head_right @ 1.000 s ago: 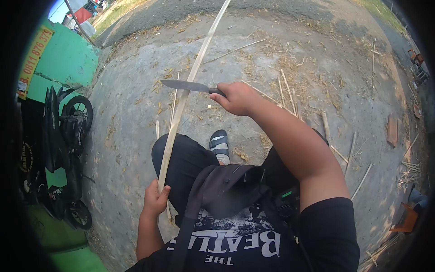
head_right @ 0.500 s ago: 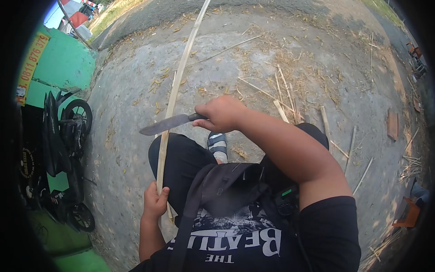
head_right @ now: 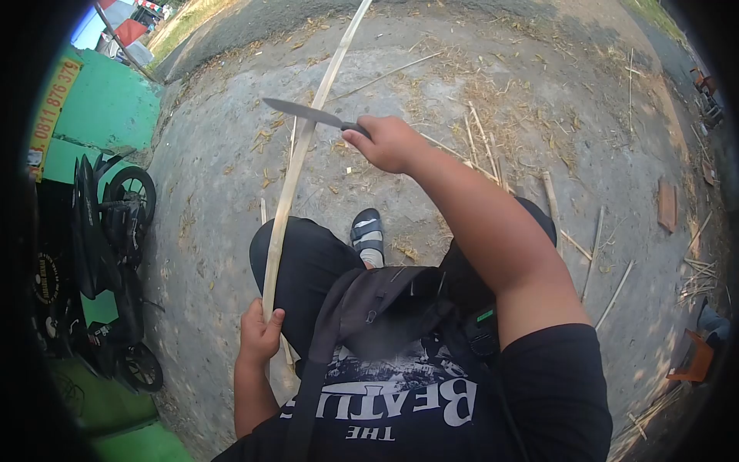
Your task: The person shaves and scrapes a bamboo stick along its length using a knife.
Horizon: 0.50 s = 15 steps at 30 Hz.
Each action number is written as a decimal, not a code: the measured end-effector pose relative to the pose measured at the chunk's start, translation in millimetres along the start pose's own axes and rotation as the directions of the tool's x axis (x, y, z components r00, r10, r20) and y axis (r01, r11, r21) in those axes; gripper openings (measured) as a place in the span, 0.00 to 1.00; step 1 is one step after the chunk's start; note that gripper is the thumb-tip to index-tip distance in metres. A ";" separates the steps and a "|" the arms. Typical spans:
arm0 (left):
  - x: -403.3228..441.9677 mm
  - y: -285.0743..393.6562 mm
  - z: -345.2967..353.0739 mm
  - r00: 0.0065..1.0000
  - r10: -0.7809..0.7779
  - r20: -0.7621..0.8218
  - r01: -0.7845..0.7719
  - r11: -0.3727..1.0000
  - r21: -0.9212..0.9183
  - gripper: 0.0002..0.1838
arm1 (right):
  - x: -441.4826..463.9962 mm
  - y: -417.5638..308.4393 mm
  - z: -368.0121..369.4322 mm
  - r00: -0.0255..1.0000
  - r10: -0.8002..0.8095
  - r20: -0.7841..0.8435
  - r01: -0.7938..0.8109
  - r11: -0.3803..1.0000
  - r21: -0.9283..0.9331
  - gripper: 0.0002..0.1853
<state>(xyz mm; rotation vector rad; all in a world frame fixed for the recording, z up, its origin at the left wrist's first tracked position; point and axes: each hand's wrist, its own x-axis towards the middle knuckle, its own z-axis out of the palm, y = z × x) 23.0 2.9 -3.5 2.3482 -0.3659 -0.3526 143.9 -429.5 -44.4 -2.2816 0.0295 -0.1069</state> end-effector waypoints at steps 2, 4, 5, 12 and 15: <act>1.7 0.9 -4.7 1.000 0.018 0.008 -0.018 0.999 0.044 0.24 | 3.8 22.6 -18.1 1.000 0.027 0.003 -0.026 0.997 -0.068 0.28; 1.7 -2.4 -8.1 1.000 0.010 0.018 -0.011 0.999 0.036 0.23 | -0.2 18.1 -15.1 1.000 0.029 -0.008 -0.029 1.000 -0.008 0.28; 2.9 -3.9 -6.3 1.000 0.006 0.019 -0.006 1.000 0.027 0.23 | -2.3 13.8 -8.1 0.996 -0.082 0.039 0.085 0.994 -0.065 0.28; 3.4 -5.1 0.9 1.000 -0.002 -0.007 0.002 0.998 -0.061 0.22 | 2.6 9.7 -11.7 0.997 0.042 0.069 -0.040 0.999 -0.033 0.28; 1.7 -5.4 -6.8 1.000 -0.027 0.012 0.028 0.999 -0.032 0.22 | 0.2 13.5 -12.8 0.999 -0.017 0.046 0.018 0.999 -0.026 0.28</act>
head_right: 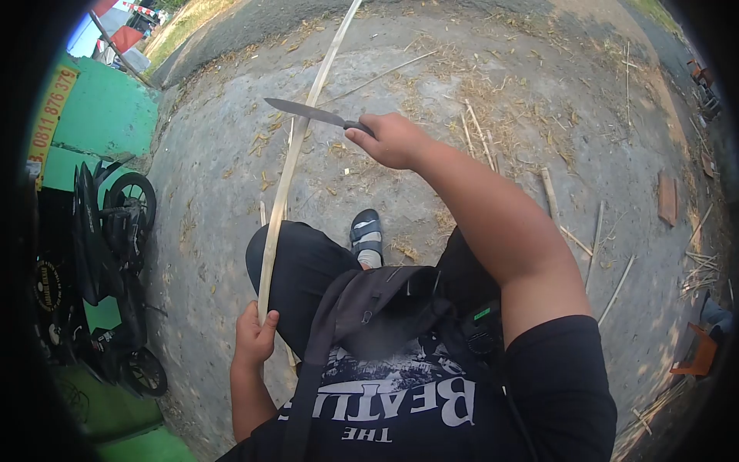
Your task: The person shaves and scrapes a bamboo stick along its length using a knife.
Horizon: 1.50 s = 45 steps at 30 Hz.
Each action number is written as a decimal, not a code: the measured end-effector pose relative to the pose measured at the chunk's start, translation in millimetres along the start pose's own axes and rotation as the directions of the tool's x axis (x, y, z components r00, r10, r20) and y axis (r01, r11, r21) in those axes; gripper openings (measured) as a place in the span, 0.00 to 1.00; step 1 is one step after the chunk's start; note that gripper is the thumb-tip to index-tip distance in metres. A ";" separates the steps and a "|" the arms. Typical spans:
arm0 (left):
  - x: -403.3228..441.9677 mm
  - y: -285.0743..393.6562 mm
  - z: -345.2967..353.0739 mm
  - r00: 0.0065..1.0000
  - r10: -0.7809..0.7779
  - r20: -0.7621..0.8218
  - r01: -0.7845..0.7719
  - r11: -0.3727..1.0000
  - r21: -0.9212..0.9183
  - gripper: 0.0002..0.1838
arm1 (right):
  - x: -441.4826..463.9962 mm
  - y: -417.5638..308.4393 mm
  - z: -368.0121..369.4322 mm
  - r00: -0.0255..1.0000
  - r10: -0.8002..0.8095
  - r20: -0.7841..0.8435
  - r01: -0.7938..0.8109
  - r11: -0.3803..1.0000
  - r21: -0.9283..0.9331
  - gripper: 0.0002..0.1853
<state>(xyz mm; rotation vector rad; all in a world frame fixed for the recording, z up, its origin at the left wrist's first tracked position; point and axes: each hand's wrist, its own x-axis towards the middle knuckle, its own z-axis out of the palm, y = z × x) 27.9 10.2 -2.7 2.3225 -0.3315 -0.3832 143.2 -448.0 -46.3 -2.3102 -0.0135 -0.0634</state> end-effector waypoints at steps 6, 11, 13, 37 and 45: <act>-1.4 -1.6 1.4 1.000 0.004 0.010 -0.004 1.000 0.002 0.21 | -9.0 -16.4 22.0 0.996 -0.038 0.082 0.041 0.998 -0.037 0.29; 4.1 11.3 -9.6 1.000 0.007 0.021 -0.009 0.994 0.111 0.21 | 0.6 -0.1 -3.3 0.998 0.060 -0.019 -0.060 0.998 0.025 0.29; 3.5 4.4 -3.7 1.000 0.016 0.000 -0.016 0.996 0.088 0.21 | -7.4 -14.1 0.6 1.000 -0.019 0.002 0.019 1.000 -0.024 0.29; -21.9 -2.9 8.9 0.994 0.102 -0.040 -0.084 0.944 0.319 0.22 | 2.4 4.2 7.7 0.941 0.175 -0.288 0.098 0.676 0.731 0.18; 14.8 24.6 18.2 0.884 0.436 -0.168 -0.330 0.837 0.437 0.36 | 4.2 -2.2 8.3 0.937 0.104 -0.333 0.161 0.719 0.676 0.17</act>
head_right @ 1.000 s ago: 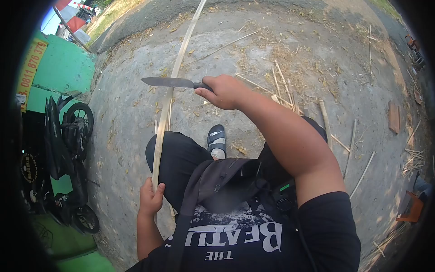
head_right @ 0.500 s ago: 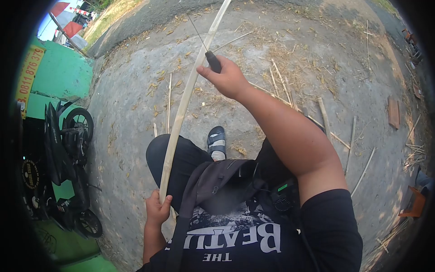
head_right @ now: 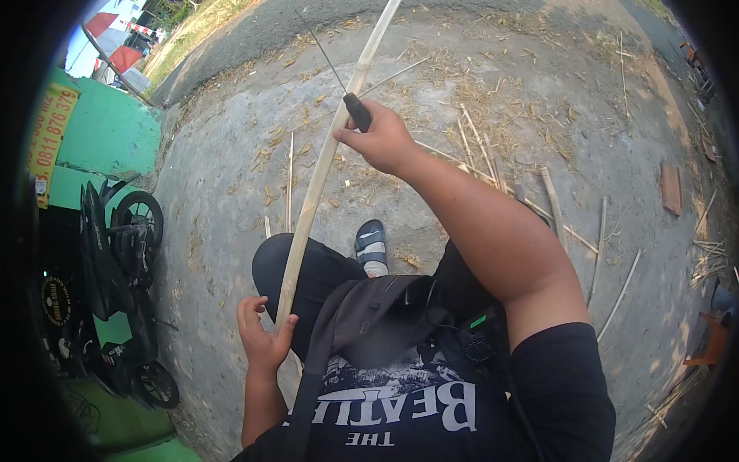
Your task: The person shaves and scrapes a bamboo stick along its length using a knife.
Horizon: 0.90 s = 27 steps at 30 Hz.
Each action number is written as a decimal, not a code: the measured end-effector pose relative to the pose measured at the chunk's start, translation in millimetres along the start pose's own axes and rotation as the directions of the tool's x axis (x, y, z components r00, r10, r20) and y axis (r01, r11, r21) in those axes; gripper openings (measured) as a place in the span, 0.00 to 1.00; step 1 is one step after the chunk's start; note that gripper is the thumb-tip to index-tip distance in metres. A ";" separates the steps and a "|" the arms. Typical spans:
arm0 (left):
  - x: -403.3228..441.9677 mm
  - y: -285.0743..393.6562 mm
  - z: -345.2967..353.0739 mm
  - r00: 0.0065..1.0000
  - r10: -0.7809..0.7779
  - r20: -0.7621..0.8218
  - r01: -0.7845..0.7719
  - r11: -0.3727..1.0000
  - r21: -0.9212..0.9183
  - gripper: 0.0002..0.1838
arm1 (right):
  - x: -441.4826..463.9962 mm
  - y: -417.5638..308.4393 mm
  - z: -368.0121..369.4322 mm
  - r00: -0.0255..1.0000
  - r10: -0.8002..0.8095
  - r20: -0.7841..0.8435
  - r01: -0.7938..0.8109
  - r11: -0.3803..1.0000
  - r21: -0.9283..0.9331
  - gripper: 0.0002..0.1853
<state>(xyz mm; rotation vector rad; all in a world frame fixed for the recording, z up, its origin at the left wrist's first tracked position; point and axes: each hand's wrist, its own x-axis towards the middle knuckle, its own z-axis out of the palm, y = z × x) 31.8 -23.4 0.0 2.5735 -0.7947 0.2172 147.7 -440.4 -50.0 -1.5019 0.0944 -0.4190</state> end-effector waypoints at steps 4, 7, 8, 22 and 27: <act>41.1 40.8 16.9 1.000 0.019 -0.021 -0.020 0.996 -0.082 0.39 | -2.9 0.4 0.1 1.000 -0.020 0.008 0.021 0.999 -0.042 0.16; 65.7 55.3 30.6 0.998 0.043 0.036 -0.044 0.999 0.026 0.39 | -5.2 -4.6 -1.3 0.999 -0.038 0.016 0.039 0.998 -0.040 0.16; 72.0 55.8 35.9 0.996 0.094 0.010 -0.094 0.994 0.062 0.35 | -5.8 -6.8 -2.0 0.999 -0.048 0.019 0.048 0.998 -0.033 0.16; 124.1 27.1 51.4 1.000 -0.028 0.007 0.027 0.998 0.048 0.13 | -34.3 -44.8 21.6 0.871 0.068 0.486 0.364 0.574 -0.733 0.12; 127.1 16.2 53.8 0.989 -0.133 0.067 0.140 0.981 -0.131 0.13 | -19.6 -29.2 9.0 0.926 0.067 0.371 0.278 0.544 -0.792 0.11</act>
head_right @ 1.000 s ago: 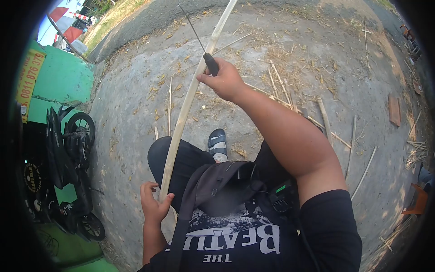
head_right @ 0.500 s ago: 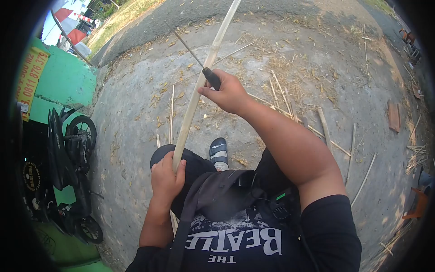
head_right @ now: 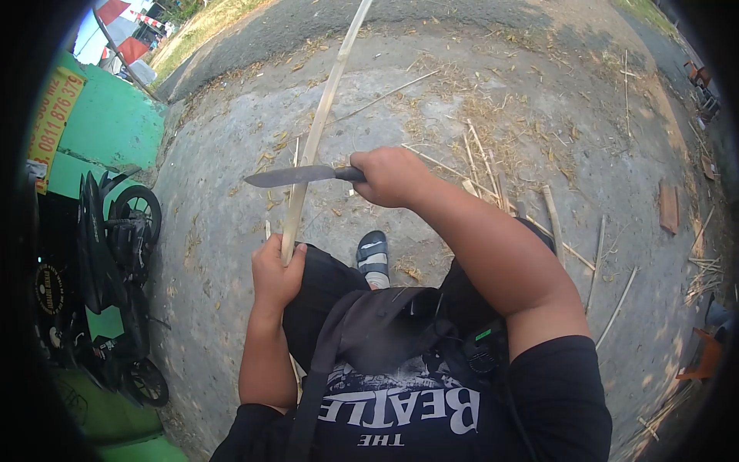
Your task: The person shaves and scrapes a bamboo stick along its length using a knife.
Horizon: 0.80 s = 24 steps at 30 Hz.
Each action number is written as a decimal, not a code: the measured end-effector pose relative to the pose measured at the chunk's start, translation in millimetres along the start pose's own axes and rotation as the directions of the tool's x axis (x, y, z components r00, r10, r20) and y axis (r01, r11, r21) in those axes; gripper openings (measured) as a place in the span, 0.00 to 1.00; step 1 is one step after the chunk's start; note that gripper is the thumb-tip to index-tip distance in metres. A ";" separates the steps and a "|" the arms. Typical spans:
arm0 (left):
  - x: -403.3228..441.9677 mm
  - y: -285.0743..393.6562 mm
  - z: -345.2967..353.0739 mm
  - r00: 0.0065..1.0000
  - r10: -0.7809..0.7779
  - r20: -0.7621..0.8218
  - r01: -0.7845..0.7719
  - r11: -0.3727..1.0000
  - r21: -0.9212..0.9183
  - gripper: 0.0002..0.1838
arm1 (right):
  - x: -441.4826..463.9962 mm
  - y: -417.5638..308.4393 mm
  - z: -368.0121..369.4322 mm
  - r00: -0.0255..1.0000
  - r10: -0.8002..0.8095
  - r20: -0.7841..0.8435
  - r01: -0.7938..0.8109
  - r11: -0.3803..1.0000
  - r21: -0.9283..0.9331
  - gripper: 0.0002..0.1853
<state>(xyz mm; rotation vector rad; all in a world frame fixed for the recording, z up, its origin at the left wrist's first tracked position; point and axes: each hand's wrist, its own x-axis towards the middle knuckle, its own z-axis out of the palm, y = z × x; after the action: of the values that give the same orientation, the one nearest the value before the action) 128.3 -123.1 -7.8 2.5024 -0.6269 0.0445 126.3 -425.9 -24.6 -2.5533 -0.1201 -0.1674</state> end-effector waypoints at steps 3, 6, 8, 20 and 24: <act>-0.8 0.0 0.4 1.000 -0.015 0.004 0.015 1.000 -0.010 0.13 | 1.8 -0.4 -0.8 0.999 -0.001 0.036 0.005 0.993 -0.114 0.12; 3.9 -2.6 3.6 1.000 0.010 0.004 -0.010 1.000 -0.009 0.11 | -1.2 -11.3 8.8 0.998 -0.053 0.045 0.059 0.989 -0.134 0.11; 0.3 -7.2 2.4 1.000 -0.002 0.027 0.002 1.000 -0.008 0.11 | 4.2 -10.1 10.2 1.000 -0.006 0.018 0.008 0.990 -0.138 0.11; 2.0 -6.7 5.2 0.953 0.294 -0.079 -0.289 0.955 0.064 0.07 | 12.3 -2.0 8.0 0.995 0.070 0.072 -0.062 0.993 -0.101 0.10; 1.7 -6.7 3.7 0.989 0.145 0.029 -0.146 0.988 0.042 0.08 | 9.1 -7.7 15.9 0.989 0.140 0.037 -0.137 0.987 -0.085 0.10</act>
<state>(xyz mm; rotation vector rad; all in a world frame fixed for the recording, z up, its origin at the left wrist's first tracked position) 132.5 -120.8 -14.0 2.4983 -0.8266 0.0816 135.8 -410.3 -32.3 -2.6367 0.0496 -0.0655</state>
